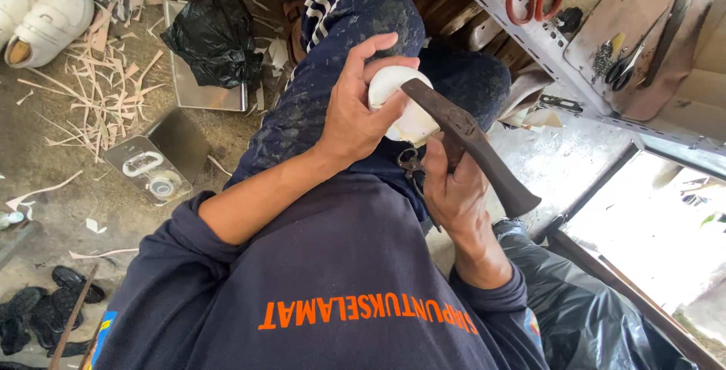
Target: Lasting a leather shoe by pulling the upper over a last and hammering it into place
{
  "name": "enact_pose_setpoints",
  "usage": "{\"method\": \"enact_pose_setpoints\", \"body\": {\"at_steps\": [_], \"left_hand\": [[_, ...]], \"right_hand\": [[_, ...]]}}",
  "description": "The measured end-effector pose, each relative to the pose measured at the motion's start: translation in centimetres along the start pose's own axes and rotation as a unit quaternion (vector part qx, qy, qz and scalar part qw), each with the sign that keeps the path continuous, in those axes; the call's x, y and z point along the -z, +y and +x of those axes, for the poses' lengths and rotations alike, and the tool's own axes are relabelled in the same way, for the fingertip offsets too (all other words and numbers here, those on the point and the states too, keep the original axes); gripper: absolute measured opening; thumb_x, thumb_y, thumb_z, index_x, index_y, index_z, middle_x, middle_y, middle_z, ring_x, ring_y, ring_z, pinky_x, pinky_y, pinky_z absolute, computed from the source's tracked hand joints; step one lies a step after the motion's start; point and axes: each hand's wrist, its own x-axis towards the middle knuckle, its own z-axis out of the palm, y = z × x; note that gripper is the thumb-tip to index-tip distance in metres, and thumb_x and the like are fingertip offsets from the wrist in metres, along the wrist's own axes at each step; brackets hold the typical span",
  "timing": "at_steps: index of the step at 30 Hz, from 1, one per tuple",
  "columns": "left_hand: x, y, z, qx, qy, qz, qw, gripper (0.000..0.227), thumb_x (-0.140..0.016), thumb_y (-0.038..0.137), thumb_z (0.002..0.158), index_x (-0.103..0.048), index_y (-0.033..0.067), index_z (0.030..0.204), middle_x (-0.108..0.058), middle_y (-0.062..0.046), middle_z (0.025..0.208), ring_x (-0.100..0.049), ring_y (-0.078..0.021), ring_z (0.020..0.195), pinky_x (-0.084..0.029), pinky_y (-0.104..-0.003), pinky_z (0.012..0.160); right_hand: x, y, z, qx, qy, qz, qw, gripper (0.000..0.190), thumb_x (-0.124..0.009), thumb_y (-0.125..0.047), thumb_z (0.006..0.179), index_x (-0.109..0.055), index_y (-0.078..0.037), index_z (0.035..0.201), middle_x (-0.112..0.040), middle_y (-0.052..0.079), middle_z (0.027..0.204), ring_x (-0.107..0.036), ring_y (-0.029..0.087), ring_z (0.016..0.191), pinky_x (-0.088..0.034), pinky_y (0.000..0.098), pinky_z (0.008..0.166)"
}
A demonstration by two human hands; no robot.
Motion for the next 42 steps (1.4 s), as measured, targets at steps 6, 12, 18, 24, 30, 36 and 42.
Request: {"method": "enact_pose_setpoints", "body": {"at_steps": [6,12,18,24,30,36,42], "left_hand": [[-0.1,0.0,0.2,0.003,0.014,0.022,1.0,0.065,-0.071,0.021,0.096,-0.038,0.0196,0.151,-0.076,-0.009,0.13,-0.069,-0.0089,0.078,-0.061,-0.023,0.068],[-0.2,0.2,0.1,0.023,0.029,0.053,0.998,0.066,-0.07,0.027,0.094,-0.037,0.0169,0.15,-0.077,-0.003,0.127,-0.064,-0.0055,0.07,-0.057,-0.023,0.063],[0.5,-0.3,0.9,0.005,0.029,0.09,0.995,0.071,-0.071,0.041,0.093,-0.035,0.0169,0.15,-0.079,-0.004,0.125,-0.071,-0.0083,0.082,-0.057,-0.026,0.069],[0.4,0.6,0.8,0.013,0.021,0.079,0.997,0.068,-0.074,0.032,0.095,-0.035,0.0186,0.15,-0.079,-0.004,0.126,-0.074,-0.0066,0.082,-0.059,-0.021,0.069],[0.5,-0.2,0.5,-0.009,0.013,0.074,0.997,0.07,-0.07,0.036,0.097,-0.033,0.0149,0.153,-0.076,-0.005,0.128,-0.074,-0.0096,0.086,-0.059,-0.025,0.073],[0.9,0.1,1.0,-0.006,0.036,0.102,0.994,0.07,-0.064,0.021,0.089,-0.034,0.0158,0.152,-0.078,-0.007,0.125,-0.074,-0.0124,0.088,-0.058,-0.027,0.071],[1.1,0.7,1.1,0.041,0.009,0.037,0.998,0.074,-0.069,0.034,0.095,-0.028,0.0159,0.155,-0.075,-0.009,0.13,-0.078,-0.014,0.092,-0.065,-0.027,0.078]], "right_hand": [[3.1,-2.6,0.8,0.289,0.08,-0.472,0.829,0.04,-0.064,-0.013,0.113,-0.043,0.018,0.128,-0.061,0.031,0.104,-0.067,0.033,0.075,-0.057,0.0392,0.058],[2.9,-2.5,2.8,-0.082,-0.107,-0.119,0.984,0.051,-0.049,-0.045,0.108,-0.056,-0.005,0.137,-0.07,0.013,0.098,-0.069,0.03,0.073,-0.052,0.0436,0.064],[-0.7,-1.1,1.7,-0.016,-0.065,-0.331,0.941,0.038,-0.049,-0.05,0.11,-0.063,-0.017,0.122,-0.06,-0.004,0.069,-0.059,0.015,0.049,-0.043,0.0281,0.047],[-1.6,6.2,-4.6,-0.071,0.024,0.24,0.968,0.024,-0.053,0.006,0.092,-0.046,-0.01,0.075,-0.045,0.007,0.085,-0.046,0.023,0.084,-0.04,0.0382,0.079],[0.9,-1.8,1.8,-0.054,0.024,0.002,0.998,0.047,-0.044,-0.041,0.109,-0.052,-0.008,0.077,-0.048,0.002,0.063,-0.049,0.017,0.054,-0.041,0.0373,0.055],[-2.2,-0.1,1.7,-0.084,-0.038,-0.024,0.995,0.04,-0.053,-0.026,0.106,-0.069,0.007,0.123,-0.071,0.024,0.122,-0.064,0.04,0.12,-0.044,0.0471,0.107],[5.3,-3.0,4.7,-0.155,-0.15,0.043,0.975,0.027,-0.068,-0.021,0.099,-0.061,-0.003,0.119,-0.069,0.007,0.095,-0.061,0.014,0.069,-0.051,0.029,0.063]]}}
